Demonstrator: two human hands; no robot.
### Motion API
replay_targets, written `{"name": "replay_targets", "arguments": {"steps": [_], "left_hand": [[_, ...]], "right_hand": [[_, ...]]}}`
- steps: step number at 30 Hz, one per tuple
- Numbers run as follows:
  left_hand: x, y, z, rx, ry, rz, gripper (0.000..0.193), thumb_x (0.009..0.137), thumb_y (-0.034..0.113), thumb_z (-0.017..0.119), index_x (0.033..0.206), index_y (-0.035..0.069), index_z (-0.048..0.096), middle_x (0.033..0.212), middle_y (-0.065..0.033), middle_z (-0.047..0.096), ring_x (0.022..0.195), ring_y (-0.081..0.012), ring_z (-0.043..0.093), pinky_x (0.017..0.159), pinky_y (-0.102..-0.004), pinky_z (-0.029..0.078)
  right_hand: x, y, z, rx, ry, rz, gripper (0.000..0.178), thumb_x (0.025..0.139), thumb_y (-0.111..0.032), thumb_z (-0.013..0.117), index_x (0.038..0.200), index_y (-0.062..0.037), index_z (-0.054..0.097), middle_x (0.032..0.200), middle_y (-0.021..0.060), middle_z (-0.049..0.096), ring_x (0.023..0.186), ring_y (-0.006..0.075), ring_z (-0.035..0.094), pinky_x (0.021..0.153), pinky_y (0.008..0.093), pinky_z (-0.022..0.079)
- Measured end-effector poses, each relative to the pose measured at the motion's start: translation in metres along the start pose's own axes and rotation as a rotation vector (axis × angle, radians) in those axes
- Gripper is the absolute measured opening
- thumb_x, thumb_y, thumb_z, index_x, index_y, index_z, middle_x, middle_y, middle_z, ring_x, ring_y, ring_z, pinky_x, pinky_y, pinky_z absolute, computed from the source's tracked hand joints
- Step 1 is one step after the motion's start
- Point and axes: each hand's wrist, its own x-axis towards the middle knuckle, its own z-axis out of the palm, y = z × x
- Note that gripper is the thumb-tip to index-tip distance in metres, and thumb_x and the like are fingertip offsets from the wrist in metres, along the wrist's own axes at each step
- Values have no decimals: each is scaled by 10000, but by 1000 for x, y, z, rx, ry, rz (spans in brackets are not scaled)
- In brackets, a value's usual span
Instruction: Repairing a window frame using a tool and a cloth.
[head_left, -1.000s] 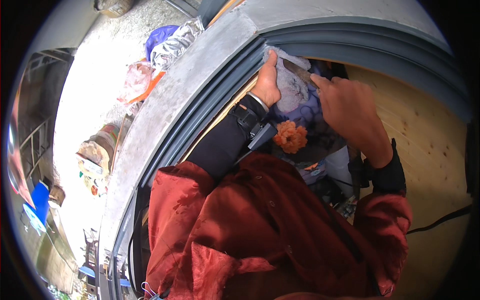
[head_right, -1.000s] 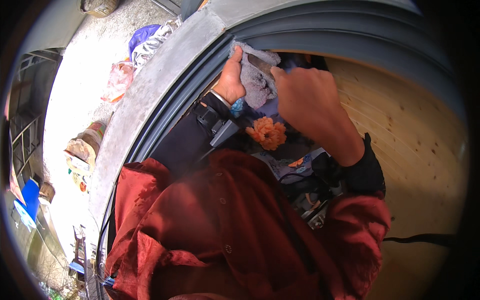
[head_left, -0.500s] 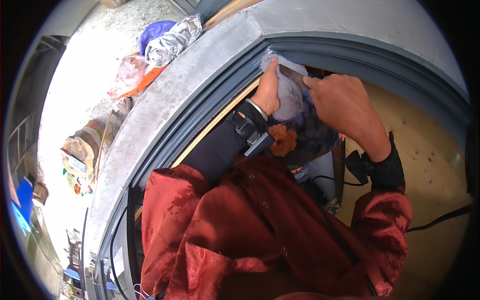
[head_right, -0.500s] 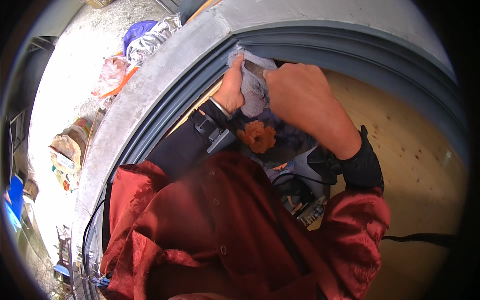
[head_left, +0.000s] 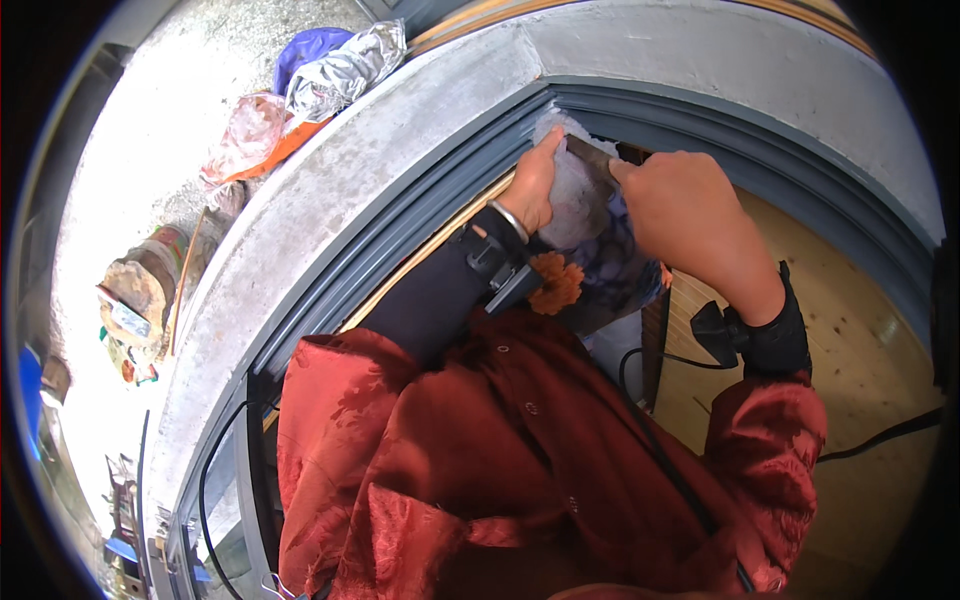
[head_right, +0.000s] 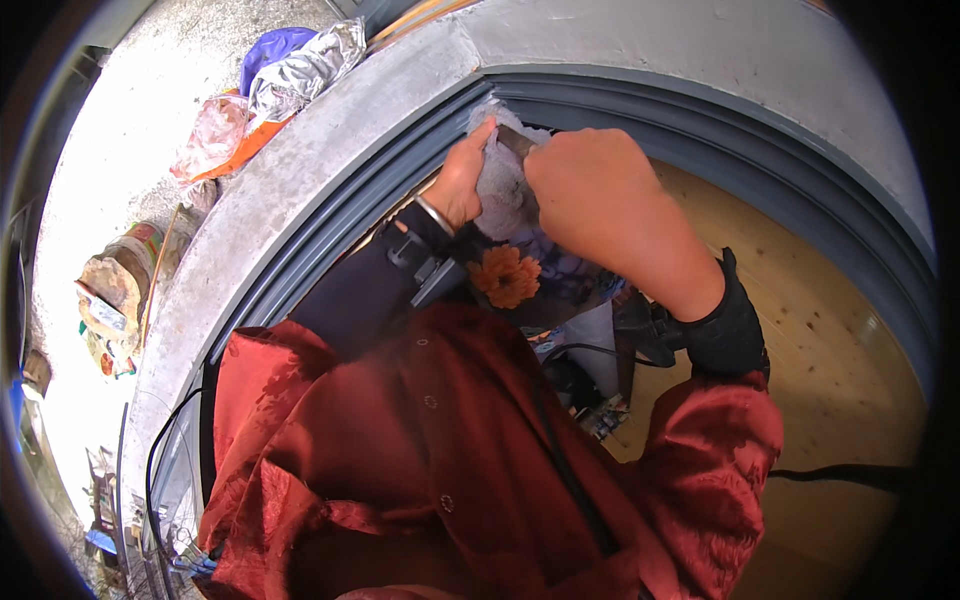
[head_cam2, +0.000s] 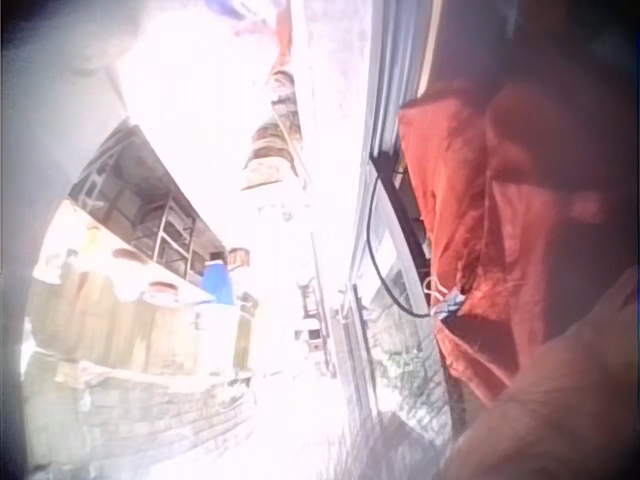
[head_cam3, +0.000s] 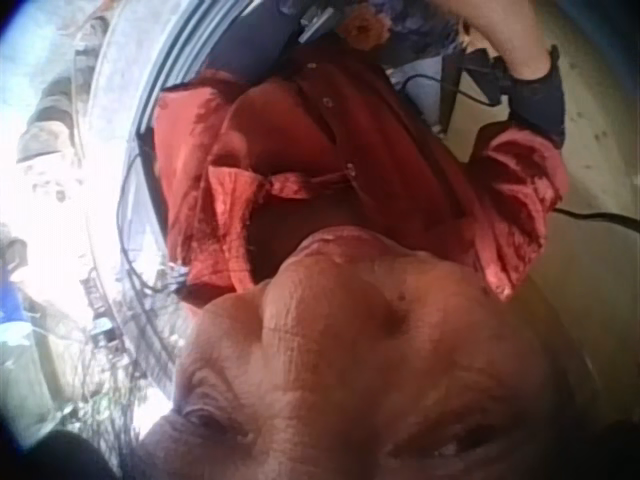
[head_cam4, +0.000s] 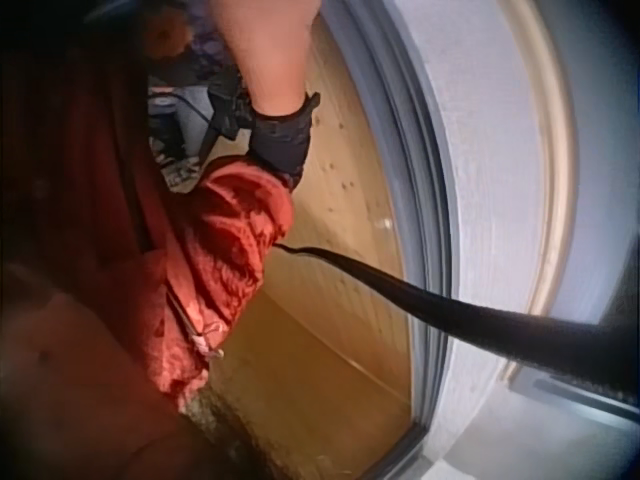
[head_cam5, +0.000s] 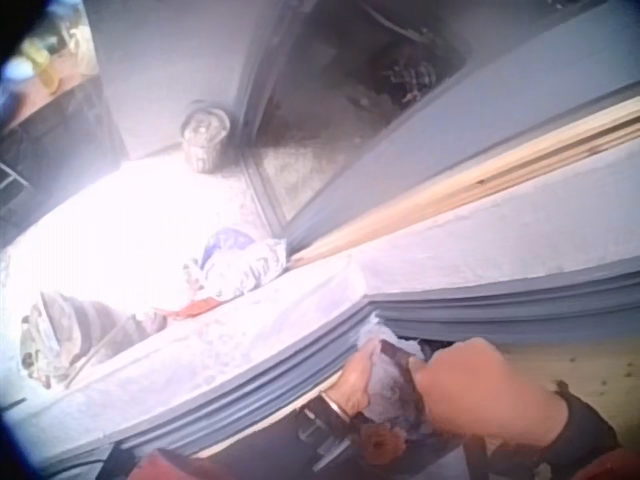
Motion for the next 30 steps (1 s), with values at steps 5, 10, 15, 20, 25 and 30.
{"name": "replay_targets", "arguments": {"steps": [5,10,15,20,25,30], "left_hand": [[-18,-2,17,-69,5,42,545,995,443,305,1229,-8,503,1179,-190,591,1074,-311,586,925,-414,466],[-5,15,38,13,49,61,543,1003,432,297,1176,-31,522,1158,-195,599,1050,-325,593,907,-428,472],[15,26,19,-12,-13,-24,537,1003,428,300,1161,-27,537,1150,-197,605,1030,-324,597,903,-443,478],[23,25,7,-22,28,-8,536,977,449,361,1175,-15,543,1123,-195,622,1034,-326,596,910,-442,474],[6,26,14,-222,-18,52,471,962,397,383,1166,15,568,1126,-179,631,1015,-333,607,914,-460,469],[8,24,2,-408,-142,69,476,970,385,351,1195,21,558,1135,-170,631,1043,-340,602,934,-471,464]], "right_hand": [[-4,7,-18,45,-59,64,139,744,-107,565,787,-40,679,688,169,633,678,341,632,596,432,491],[-5,13,-28,15,25,148,151,771,-130,566,812,-49,687,690,173,629,690,348,629,605,437,493],[8,20,-9,32,54,145,134,726,-109,567,765,-35,672,685,180,624,672,355,623,600,432,493],[45,22,-26,-60,32,33,155,774,-127,583,825,-41,702,708,187,631,711,359,621,638,444,486],[87,6,-52,-102,58,-152,158,723,-128,585,738,2,675,720,213,625,712,377,619,646,440,492],[117,-3,-54,-86,107,-206,218,710,-177,621,695,39,650,669,230,594,652,381,608,605,441,479]]}}
